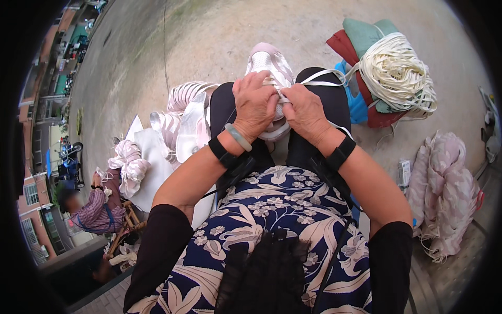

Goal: The recorder is lacing white and pink athletic shoes while sitting outdoors with a large supply of components.

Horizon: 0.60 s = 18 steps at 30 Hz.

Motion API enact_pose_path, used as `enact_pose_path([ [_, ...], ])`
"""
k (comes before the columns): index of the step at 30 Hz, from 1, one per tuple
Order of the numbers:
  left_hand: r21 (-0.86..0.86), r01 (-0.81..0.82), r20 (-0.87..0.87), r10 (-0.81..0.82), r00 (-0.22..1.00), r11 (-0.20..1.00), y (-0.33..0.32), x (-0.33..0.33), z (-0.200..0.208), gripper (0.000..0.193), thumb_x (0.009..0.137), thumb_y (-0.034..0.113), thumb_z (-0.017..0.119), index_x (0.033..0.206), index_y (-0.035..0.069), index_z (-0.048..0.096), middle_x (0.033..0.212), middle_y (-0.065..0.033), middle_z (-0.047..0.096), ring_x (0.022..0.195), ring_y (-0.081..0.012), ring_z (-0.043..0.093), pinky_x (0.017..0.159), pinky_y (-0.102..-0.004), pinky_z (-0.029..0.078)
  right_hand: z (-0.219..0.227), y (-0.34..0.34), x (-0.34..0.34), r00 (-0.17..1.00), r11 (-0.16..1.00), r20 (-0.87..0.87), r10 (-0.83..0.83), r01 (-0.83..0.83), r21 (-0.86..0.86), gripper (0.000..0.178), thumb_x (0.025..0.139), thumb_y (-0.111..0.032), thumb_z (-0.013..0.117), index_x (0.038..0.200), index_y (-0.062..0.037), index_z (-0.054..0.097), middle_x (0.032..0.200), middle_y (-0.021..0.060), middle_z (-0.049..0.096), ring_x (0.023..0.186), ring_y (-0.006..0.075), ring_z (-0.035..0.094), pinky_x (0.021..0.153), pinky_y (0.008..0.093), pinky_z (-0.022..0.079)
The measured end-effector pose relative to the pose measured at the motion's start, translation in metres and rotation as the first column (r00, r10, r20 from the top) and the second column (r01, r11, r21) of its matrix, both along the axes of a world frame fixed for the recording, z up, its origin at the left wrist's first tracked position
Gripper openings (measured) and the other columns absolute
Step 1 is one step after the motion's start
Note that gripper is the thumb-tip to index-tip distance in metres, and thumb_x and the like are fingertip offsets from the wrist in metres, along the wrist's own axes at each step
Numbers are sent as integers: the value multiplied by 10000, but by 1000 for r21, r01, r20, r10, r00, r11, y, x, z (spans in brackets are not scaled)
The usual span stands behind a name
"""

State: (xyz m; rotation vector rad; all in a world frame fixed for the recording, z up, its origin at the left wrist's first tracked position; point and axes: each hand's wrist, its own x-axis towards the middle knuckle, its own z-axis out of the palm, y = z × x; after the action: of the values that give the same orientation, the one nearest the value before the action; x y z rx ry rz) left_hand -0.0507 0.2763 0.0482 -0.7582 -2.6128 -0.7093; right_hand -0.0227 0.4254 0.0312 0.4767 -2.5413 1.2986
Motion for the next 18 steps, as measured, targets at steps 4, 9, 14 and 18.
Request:
enact_pose_path([
  [4, -118, 14, -66, -22, 998, 993, 5, -1, 11, 63, 695, 100, 578, 731, 52, 598, 1124, -118, 540, 1101, -320, 452, 934, -497, 270, 1, -4, 7, 993, 991, 92, -76, 85, -99, 287, 714, -75, 548, 995, -17, 533, 830, 158, 548, 775, 347, 559, 690, 407, 464],
  [9, -177, 35, -46, -44, 998, 984, -39, 9, 40, 37, 694, 69, 558, 715, 40, 555, 1142, -159, 520, 1088, -330, 459, 943, -461, 278, -3, -1, 9, 995, 988, 13, -101, 101, -113, 350, 706, -98, 565, 1049, -39, 532, 832, 148, 552, 760, 339, 566, 683, 397, 470],
  [14, -234, -147, -109, 124, 986, 961, -150, 13, 46, 25, 676, 41, 528, 684, 20, 537, 1108, -179, 552, 1032, -349, 492, 891, -434, 332, -1, 5, 8, 994, 996, 80, -78, 80, -26, 337, 698, -102, 560, 1028, -38, 544, 844, 147, 543, 760, 333, 562, 680, 389, 468],
  [18, -378, -336, -82, 330, 940, 863, -245, 34, 41, 40, 680, 60, 545, 699, 25, 551, 1115, -193, 555, 1028, -356, 496, 875, -438, 346, 1, -1, 7, 996, 996, 29, -79, 79, -32, 322, 698, -107, 557, 1014, -43, 553, 844, 143, 543, 765, 331, 560, 681, 389, 466],
])
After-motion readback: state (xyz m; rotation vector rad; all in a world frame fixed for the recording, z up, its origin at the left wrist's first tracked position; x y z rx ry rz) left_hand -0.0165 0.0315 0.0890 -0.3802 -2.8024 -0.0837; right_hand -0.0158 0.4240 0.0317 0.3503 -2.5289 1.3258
